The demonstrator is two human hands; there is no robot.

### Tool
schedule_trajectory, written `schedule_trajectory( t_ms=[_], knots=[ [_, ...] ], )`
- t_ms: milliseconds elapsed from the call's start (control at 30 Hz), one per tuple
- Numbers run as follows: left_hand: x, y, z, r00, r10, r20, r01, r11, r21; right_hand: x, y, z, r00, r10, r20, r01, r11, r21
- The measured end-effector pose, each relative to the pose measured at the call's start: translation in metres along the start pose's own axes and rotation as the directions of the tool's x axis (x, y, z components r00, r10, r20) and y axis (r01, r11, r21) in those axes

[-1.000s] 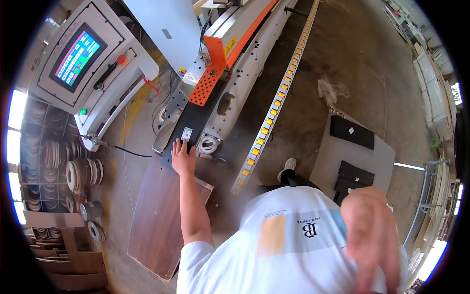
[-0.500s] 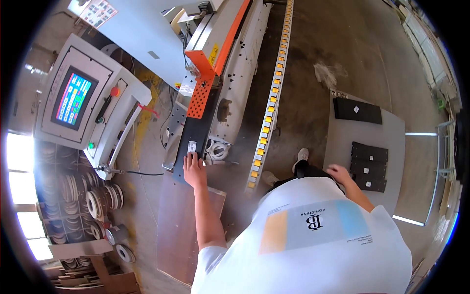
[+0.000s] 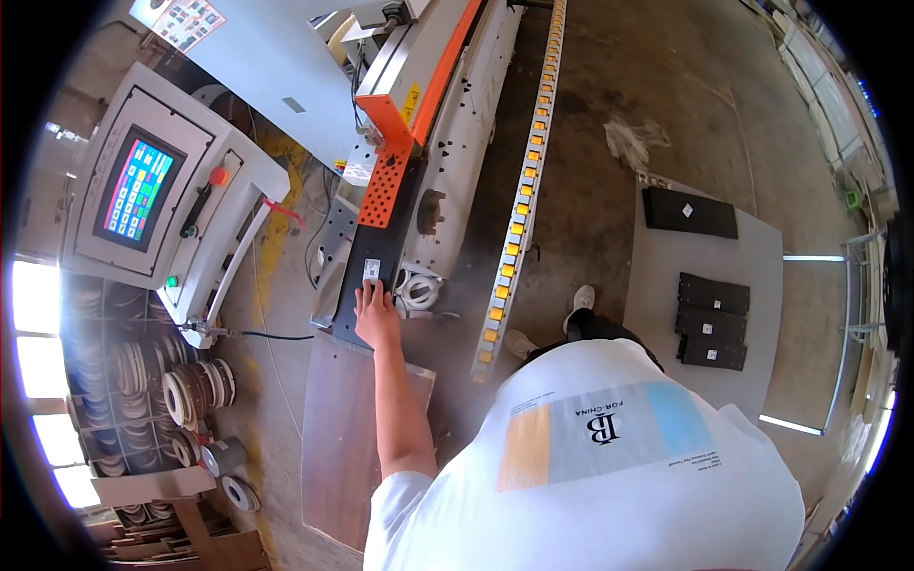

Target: The person feeds several dark and light wood panels into an edge-banding machine by hand, one at a time, and then stacks the processed panels onto a cart.

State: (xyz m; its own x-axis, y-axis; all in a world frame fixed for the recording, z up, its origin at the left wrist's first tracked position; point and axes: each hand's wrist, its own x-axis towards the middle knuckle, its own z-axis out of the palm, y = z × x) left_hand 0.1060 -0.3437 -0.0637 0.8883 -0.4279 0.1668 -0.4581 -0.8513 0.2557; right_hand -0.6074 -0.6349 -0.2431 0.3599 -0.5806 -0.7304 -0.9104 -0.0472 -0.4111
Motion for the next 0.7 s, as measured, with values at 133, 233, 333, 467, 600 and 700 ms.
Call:
schedule_trajectory(
  t_ms=[133,233,333,467,600,700],
  knots=[
    [-0.002,-0.003,0.000,1.000,-0.003,-0.002,0.003,1.000,-0.003,0.004,-0.017,-0.015,1.000,-0.013,-0.017,0.013,1.000,0.016],
    [-0.002,-0.002,0.003,0.999,0.013,-0.030,-0.012,1.000,0.026,0.002,-0.021,-0.017,1.000,-0.004,-0.019,0.005,1.000,0.020],
    [-0.005,-0.002,0.007,0.998,0.013,-0.069,-0.011,0.999,0.032,0.001,-0.023,-0.019,1.000,0.004,-0.011,-0.004,1.000,0.023],
    [-0.005,0.000,0.008,0.997,0.028,-0.068,-0.027,0.999,0.024,-0.001,-0.017,-0.021,1.000,0.021,-0.010,-0.020,0.999,0.028],
    [-0.004,-0.001,0.005,0.999,0.005,-0.045,-0.003,0.999,0.046,0.001,-0.014,-0.022,1.000,0.026,-0.005,-0.026,0.999,0.045],
    [-0.002,0.006,0.001,1.000,-0.008,-0.026,0.009,0.999,0.046,0.001,-0.010,-0.026,0.999,0.035,-0.003,-0.034,0.998,0.054]
  ],
)
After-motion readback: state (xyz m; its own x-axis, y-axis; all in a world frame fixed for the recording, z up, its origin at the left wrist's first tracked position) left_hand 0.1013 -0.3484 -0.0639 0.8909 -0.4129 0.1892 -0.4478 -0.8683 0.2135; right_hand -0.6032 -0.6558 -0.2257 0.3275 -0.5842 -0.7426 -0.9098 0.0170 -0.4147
